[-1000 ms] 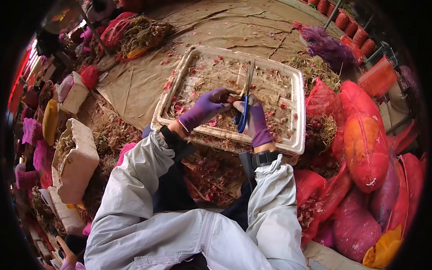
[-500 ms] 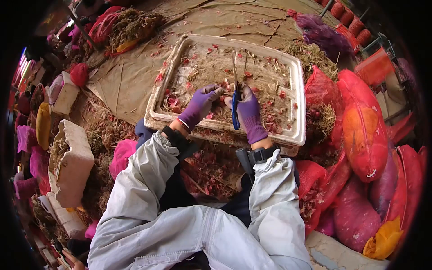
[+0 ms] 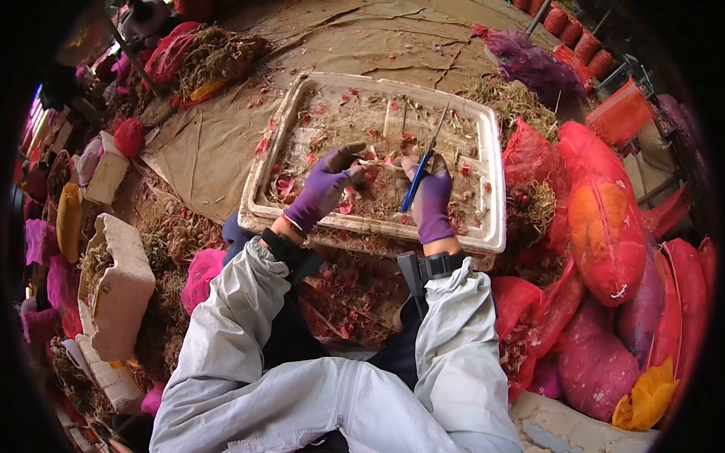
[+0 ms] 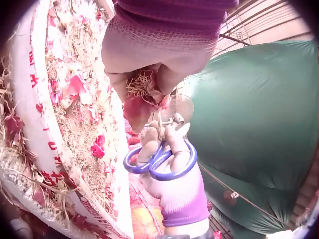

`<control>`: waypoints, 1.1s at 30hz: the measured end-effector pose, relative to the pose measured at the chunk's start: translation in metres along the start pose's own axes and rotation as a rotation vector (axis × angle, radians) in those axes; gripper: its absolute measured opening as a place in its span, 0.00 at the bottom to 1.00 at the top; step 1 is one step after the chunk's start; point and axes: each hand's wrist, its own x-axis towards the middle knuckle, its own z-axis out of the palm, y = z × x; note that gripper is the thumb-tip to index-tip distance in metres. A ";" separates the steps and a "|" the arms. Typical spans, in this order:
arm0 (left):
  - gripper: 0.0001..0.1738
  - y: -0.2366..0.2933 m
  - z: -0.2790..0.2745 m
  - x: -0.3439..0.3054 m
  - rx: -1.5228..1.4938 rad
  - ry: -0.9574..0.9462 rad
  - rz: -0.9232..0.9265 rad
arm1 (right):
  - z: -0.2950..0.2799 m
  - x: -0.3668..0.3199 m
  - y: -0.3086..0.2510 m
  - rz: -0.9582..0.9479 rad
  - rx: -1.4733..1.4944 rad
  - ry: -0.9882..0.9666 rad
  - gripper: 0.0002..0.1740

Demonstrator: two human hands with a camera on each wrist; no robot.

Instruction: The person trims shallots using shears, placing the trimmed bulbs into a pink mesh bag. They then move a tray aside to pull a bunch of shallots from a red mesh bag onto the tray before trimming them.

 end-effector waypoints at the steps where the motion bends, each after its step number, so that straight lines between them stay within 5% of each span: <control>1: 0.25 -0.002 -0.005 0.001 -0.037 0.041 0.001 | 0.000 0.001 0.002 -0.004 0.001 -0.004 0.11; 4: 0.24 -0.004 -0.021 0.007 -0.046 0.151 0.050 | 0.004 0.001 0.008 -0.275 -0.469 -0.009 0.24; 5: 0.23 -0.001 -0.024 0.007 -0.068 0.187 0.076 | -0.007 0.005 0.008 -0.068 -0.524 -0.116 0.35; 10: 0.22 0.006 -0.024 0.004 -0.130 0.192 0.102 | 0.002 -0.011 0.010 -0.019 -1.019 -0.328 0.44; 15: 0.21 -0.005 -0.028 0.004 -0.179 0.077 0.018 | 0.002 -0.010 0.014 0.071 -0.673 -0.346 0.31; 19: 0.25 -0.002 -0.023 0.005 -0.154 0.071 0.001 | 0.015 -0.020 -0.006 0.303 -0.278 -0.102 0.17; 22: 0.20 -0.003 -0.011 0.001 -0.139 0.153 -0.024 | 0.013 -0.010 0.002 0.015 -0.035 -0.186 0.15; 25: 0.20 -0.008 -0.003 0.000 0.245 0.080 0.047 | 0.022 -0.016 0.013 -0.006 -0.319 -0.118 0.18; 29: 0.22 -0.009 -0.007 0.004 0.128 0.013 -0.084 | 0.014 -0.010 0.026 -0.078 -0.388 -0.065 0.20; 33: 0.20 -0.021 -0.001 0.002 0.145 0.149 0.002 | 0.016 -0.014 0.019 -0.160 -0.416 -0.126 0.19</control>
